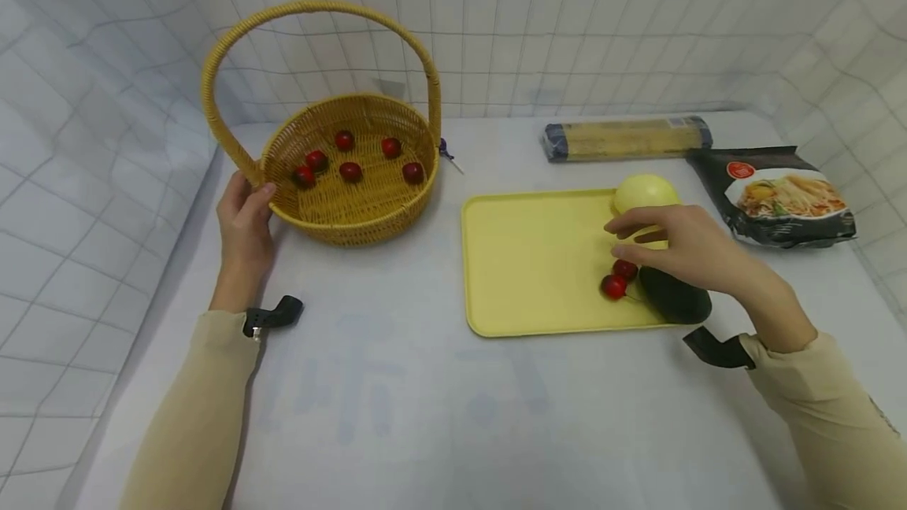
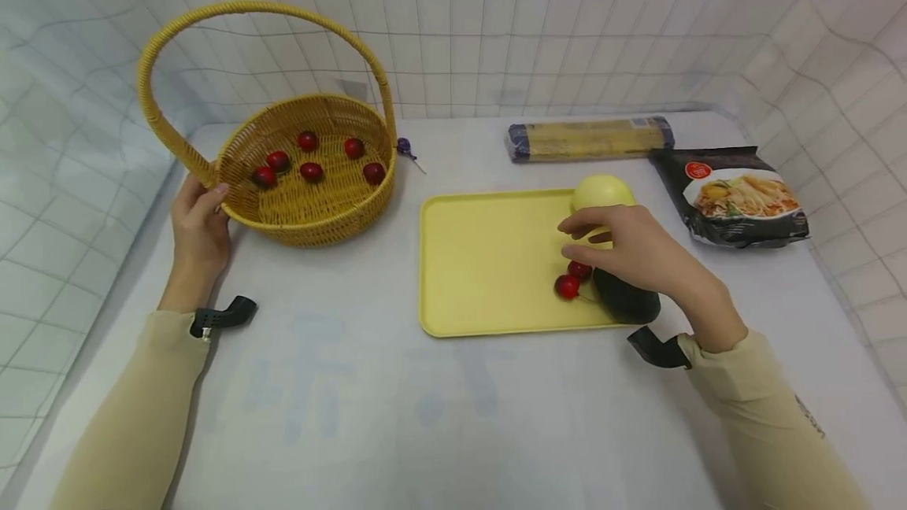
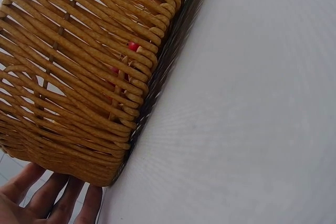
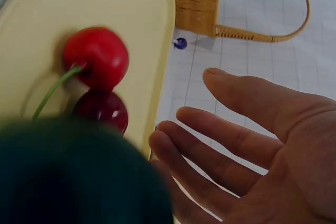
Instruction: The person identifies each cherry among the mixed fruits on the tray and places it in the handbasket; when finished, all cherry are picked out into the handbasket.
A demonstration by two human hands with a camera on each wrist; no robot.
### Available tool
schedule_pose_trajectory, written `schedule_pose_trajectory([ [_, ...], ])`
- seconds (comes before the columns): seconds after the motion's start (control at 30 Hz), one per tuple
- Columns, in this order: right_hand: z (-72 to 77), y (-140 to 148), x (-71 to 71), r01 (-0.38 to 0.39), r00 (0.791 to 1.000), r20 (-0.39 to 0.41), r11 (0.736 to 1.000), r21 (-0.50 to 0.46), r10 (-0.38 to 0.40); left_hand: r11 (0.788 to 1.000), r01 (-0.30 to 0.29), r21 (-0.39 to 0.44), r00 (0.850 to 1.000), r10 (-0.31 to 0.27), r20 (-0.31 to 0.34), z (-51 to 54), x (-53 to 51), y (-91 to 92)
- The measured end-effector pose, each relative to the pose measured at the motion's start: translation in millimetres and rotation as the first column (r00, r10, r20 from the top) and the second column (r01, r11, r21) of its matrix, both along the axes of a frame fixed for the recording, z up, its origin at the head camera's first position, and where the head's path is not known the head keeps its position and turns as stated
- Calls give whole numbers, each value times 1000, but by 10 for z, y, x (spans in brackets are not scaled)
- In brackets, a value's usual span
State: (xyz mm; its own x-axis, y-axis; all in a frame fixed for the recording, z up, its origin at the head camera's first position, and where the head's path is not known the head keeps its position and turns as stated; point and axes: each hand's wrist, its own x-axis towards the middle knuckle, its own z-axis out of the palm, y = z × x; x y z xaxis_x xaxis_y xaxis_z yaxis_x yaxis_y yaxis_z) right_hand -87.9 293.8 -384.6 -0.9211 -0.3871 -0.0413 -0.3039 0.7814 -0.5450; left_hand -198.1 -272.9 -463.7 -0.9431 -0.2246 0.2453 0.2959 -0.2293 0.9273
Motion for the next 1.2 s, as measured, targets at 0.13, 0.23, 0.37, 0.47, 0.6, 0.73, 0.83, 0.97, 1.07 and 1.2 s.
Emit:
schedule_pose_trajectory([
  [0.13,-34,130,20,-6,1000,21,1000,19,6,1000,-3,-5,1000,3,6,5,3,9],
  [0.23,-70,178,36,-4,999,53,1000,29,3,1000,2,-17,1000,-2,18,9,3,11],
  [0.37,-131,185,32,-13,998,70,999,51,10,998,7,-59,999,-5,32,12,7,-6],
  [0.47,-179,172,15,-27,998,55,998,64,24,997,5,-72,999,-2,36,8,9,-12],
  [0.6,-220,145,-9,-34,999,28,997,65,32,998,2,-58,999,0,34,3,2,-13],
  [0.73,-234,125,-35,-41,999,18,998,44,40,999,3,-38,1000,-2,27,-2,-5,-11],
  [0.83,-231,108,-61,-44,999,26,998,39,43,1000,4,-31,1000,-3,18,-5,-7,-14],
  [0.97,-225,91,-85,-26,999,27,999,40,25,999,1,-36,1000,-1,14,-6,-5,-13],
  [1.07,-234,83,-92,-12,1000,15,999,35,11,1000,1,-29,1000,-1,6,-9,-3,-13],
  [1.2,-272,68,-103,-19,1000,-9,999,32,19,1000,0,-24,1000,0,1,-10,7,-17],
])
